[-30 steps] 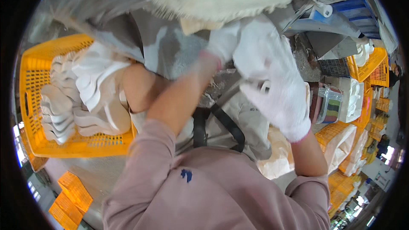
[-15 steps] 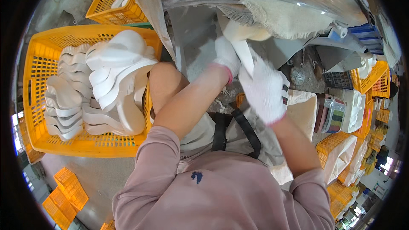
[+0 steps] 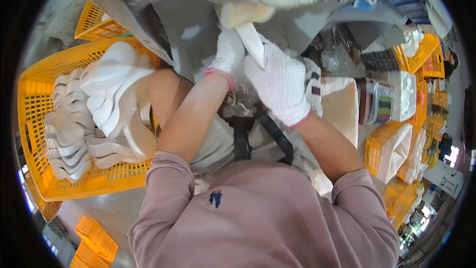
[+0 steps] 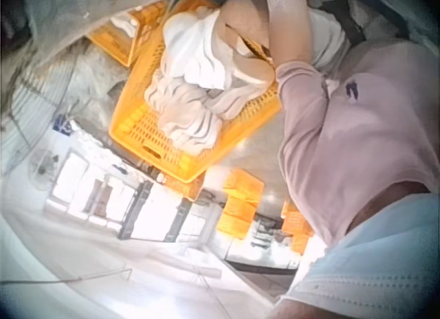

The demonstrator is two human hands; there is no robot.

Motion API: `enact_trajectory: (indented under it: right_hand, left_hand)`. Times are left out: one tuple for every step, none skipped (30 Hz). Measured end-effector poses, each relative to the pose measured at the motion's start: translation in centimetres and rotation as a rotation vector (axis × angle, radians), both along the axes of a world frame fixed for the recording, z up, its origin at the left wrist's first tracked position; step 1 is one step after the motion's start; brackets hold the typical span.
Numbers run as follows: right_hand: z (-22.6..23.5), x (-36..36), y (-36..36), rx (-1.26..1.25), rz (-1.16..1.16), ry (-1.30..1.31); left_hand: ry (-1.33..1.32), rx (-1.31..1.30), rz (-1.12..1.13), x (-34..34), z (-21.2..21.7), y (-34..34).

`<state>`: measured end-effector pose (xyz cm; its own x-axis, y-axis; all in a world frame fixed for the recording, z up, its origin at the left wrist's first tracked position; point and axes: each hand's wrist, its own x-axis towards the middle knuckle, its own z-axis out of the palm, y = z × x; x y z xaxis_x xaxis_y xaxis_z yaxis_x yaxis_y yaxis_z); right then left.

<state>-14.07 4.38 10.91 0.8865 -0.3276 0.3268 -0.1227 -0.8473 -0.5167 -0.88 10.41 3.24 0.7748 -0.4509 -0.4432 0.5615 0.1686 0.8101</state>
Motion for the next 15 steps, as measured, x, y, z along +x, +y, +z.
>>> enact_trajectory:
  right_hand:
    - [-0.1, -0.5, 0.2, 0.01, -0.012, 0.088]
    - [-0.2, -0.8, 0.2, -0.015, -0.01, 0.087]
    - [0.1, -1.0, 0.5, -0.025, -0.075, 0.029]
    - [0.3, -0.8, 0.6, -0.047, -0.114, -0.022]
    - [0.9, -0.4, 0.8, -0.068, -0.13, -0.053]
    - [1.4, -0.1, 1.0, -0.049, -0.083, -0.059]
    - [1.9, 0.8, 1.2, -0.068, -0.135, 0.112]
    - [2.1, 1.4, 1.4, -0.104, -0.153, 0.194]
    - [2.1, 1.9, 1.5, -0.151, -0.118, 0.104]
    - [2.1, 2.0, 1.7, -0.14, -0.107, 0.068]
    - [1.9, 2.5, 1.6, -0.162, -0.117, 0.097]
    - [2.1, 2.2, 1.7, -0.255, -0.081, 0.018]
    - [2.1, 2.6, 1.6, -0.208, -0.096, 0.014]
    - [2.4, 2.7, 1.6, -0.083, -0.113, -0.026]
    - [2.4, 3.1, 1.1, -0.04, -0.084, 0.037]
  left_hand:
    - [-0.005, 0.122, -0.05, -0.1, -0.8, 0.4]
    - [-0.099, 0.185, -0.087, -0.2, -1.7, 0.7]
    - [-0.11, 0.144, -0.1, -0.4, -2.5, 1.0]
    - [0.014, -0.016, -0.088, -0.7, -3.3, 0.9]
    - [0.053, -0.162, -0.046, -1.0, -3.8, 1.0]
    - [-0.553, 0.166, -0.099, -1.7, -4.3, 0.6]
    - [-1.01, 0.509, 0.025, -2.3, -4.4, 0.5]
    - [-0.793, 0.562, -0.001, -3.0, -4.4, -0.1]
    - [-0.62, 0.653, -0.011, -3.5, -4.2, -0.4]
    - [-0.704, 0.706, 0.072, -3.9, -4.0, -0.8]
    - [-0.778, 0.789, 0.121, -4.2, -3.7, -0.9]
    - [-0.75, 0.752, 0.109, -4.2, -3.6, -1.1]
    - [-0.724, 0.637, 0.146, -4.2, -3.4, -1.0]
    - [-0.713, 0.443, 0.217, -3.9, -3.3, -1.0]
    - [-0.605, 0.194, 0.171, -3.7, -3.4, -0.6]
